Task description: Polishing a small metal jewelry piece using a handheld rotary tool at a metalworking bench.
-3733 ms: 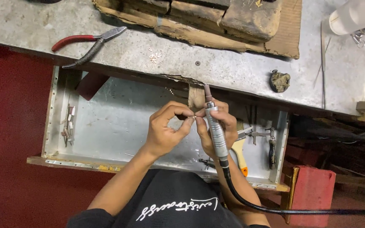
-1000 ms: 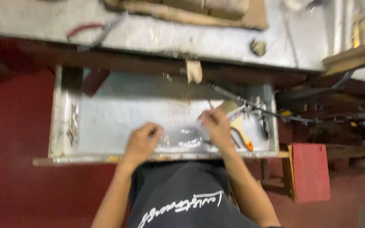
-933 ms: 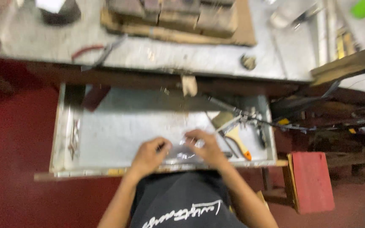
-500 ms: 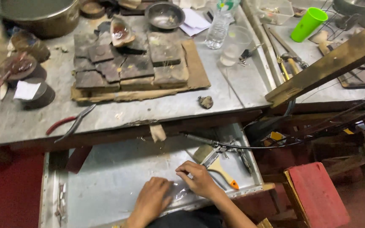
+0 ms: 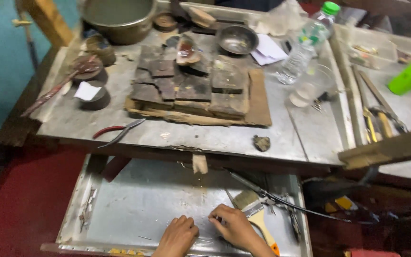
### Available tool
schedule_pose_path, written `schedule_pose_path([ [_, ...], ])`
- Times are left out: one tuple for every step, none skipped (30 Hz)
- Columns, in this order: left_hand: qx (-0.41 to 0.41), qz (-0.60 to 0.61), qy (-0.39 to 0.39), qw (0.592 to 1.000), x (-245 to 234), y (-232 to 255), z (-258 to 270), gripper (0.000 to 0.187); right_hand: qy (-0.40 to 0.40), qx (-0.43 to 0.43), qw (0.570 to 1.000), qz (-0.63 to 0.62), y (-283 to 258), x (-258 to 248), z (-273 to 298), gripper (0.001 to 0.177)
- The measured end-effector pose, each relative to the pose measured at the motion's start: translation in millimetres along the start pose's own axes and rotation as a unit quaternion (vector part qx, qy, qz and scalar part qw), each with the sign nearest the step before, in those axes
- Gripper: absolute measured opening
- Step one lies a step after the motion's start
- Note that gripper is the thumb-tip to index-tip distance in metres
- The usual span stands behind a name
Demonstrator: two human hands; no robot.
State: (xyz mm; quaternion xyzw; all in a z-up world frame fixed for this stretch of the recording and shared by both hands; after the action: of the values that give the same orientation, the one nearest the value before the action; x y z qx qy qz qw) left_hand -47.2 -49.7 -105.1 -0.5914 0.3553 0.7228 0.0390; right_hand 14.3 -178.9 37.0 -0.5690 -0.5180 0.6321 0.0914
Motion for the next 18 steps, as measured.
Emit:
schedule_pose_path([
  [0.006, -0.002, 0.006, 1.000, 0, 1, 2, 0.004, -0.085, 0.054, 0.994, 0.049, 10, 13, 3, 0.004],
  [0.012, -0.004, 0.011, 1.000, 1, 2, 3, 0.002, -0.168, 0.107, 0.975, 0.098, 22, 24, 9, 0.007],
  [0.009, -0.005, 0.014, 1.000, -5, 1, 5, 0.002, -0.170, 0.103, 0.975, 0.099, 19, 23, 8, 0.007],
  [-0.009, 0.052, 0.036, 0.998, -14, -3, 6, 0.006, -0.196, 0.118, 0.970, 0.077, 19, 27, 8, 0.005],
  [-0.026, 0.110, 0.056, 0.992, -22, -6, 9, 0.009, -0.222, 0.135, 0.964, 0.055, 18, 30, 11, 0.004],
  [-0.027, 0.110, 0.057, 0.992, -33, -4, 12, 0.009, -0.224, 0.133, 0.964, 0.056, 11, 31, 6, 0.004],
  [-0.054, 0.132, 0.100, 0.985, -52, -8, 17, 0.010, -0.218, 0.150, 0.964, 0.025, 5, 32, 2, 0.007],
  [-0.081, 0.154, 0.143, 0.974, -70, -13, 23, 0.012, -0.212, 0.167, 0.963, -0.005, -1, 32, -2, 0.010],
  [-0.077, 0.154, 0.141, 0.975, -74, -15, 25, 0.012, -0.207, 0.170, 0.963, -0.005, 0, 40, -6, 0.010],
  [-0.069, 0.175, 0.197, 0.962, -87, -18, 29, 0.012, -0.166, 0.137, 0.976, -0.035, -4, 41, -14, 0.010],
  [-0.058, 0.194, 0.249, 0.947, -101, -22, 34, 0.013, -0.120, 0.104, 0.985, -0.066, -10, 42, -22, 0.011],
  [-0.051, 0.192, 0.243, 0.949, -98, -24, 34, 0.013, -0.111, 0.107, 0.986, -0.067, -14, 41, -25, 0.011],
  [-0.109, 0.230, 0.220, 0.942, -90, -39, 34, 0.008, -0.076, 0.082, 0.992, -0.059, -23, 35, -32, 0.008],
  [-0.167, 0.265, 0.194, 0.929, -80, -53, 35, 0.004, -0.040, 0.058, 0.996, -0.049, -31, 27, -37, 0.005],
  [-0.157, 0.262, 0.186, 0.934, -86, -51, 34, 0.004, -0.027, 0.063, 0.996, -0.049, -42, 13, -47, 0.005],
  [-0.203, 0.303, 0.176, 0.914, -86, -58, 36, 0.006, 0.036, -0.047, 0.998, -0.019, -72, -13, -56, 0.004],
  [-0.249, 0.340, 0.164, 0.892, -84, -64, 40, 0.010, 0.096, -0.156, 0.983, 0.014, -102, -35, -57, 0.009],
  [-0.240, 0.336, 0.154, 0.898, -81, -64, 37, 0.010, 0.109, -0.149, 0.983, 0.016, -95, -66, -71, 0.009],
])
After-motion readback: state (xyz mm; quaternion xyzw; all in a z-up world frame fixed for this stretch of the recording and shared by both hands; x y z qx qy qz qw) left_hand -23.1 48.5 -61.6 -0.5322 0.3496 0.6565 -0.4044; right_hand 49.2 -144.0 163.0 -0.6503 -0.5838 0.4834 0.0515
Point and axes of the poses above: each hand's wrist, its own z-axis away from the middle knuckle, its own x-axis out of the palm, y = z × x, the point moved 9 cm from there along -z, towards the middle knuckle, and after that the axes turned 6 degrees about z, right-handed, at the moved point
